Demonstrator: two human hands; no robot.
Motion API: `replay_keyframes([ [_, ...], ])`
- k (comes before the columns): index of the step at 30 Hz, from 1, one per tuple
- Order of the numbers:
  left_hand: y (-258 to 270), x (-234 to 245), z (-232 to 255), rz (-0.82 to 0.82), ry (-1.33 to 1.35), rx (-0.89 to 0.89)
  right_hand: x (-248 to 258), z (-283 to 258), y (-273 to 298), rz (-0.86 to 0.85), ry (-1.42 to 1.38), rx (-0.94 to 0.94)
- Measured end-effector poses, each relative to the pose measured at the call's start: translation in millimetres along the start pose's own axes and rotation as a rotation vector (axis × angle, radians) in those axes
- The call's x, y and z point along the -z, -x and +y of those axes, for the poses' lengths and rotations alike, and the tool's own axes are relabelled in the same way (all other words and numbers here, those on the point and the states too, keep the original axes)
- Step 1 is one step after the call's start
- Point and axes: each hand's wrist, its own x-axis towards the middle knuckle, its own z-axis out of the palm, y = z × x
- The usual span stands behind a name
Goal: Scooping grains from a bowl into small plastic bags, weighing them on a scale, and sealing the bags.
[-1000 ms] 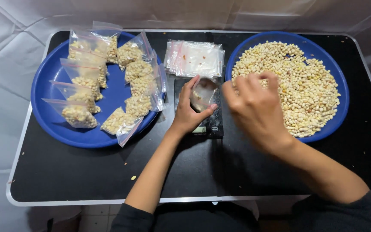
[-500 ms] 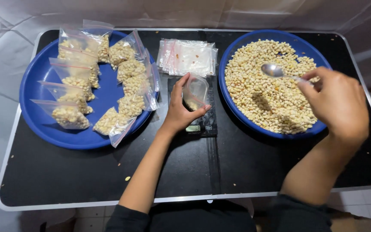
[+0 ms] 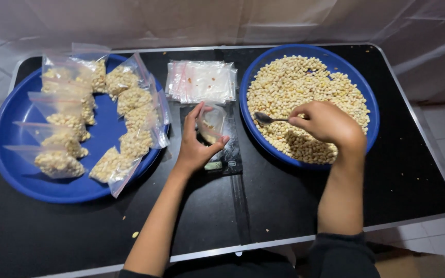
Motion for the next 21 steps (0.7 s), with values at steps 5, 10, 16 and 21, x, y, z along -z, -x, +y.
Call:
replay_keyframes([
  [5, 0.5, -0.8, 1.7, -0.011, 0.004, -0.015, -28.7, 32.4, -42.2, 0.037, 0.01, -0.045],
  [10, 1.0, -1.2, 2.9, -0.021, 0.01, 0.011, -36.5, 55.9, -57.5, 0.054, 0.0, -0.108],
  [16, 0.5, -0.7, 4.9, -0.01, 0.018, 0.009, -20.4, 67.2, -39.1, 0.077, -0.058, -0.2],
  [21, 0.5, -0.6, 4.5, -0.004, 0.01, -0.003, -22.9, 86.7, -36.9, 0.059, -0.001, -0.326],
])
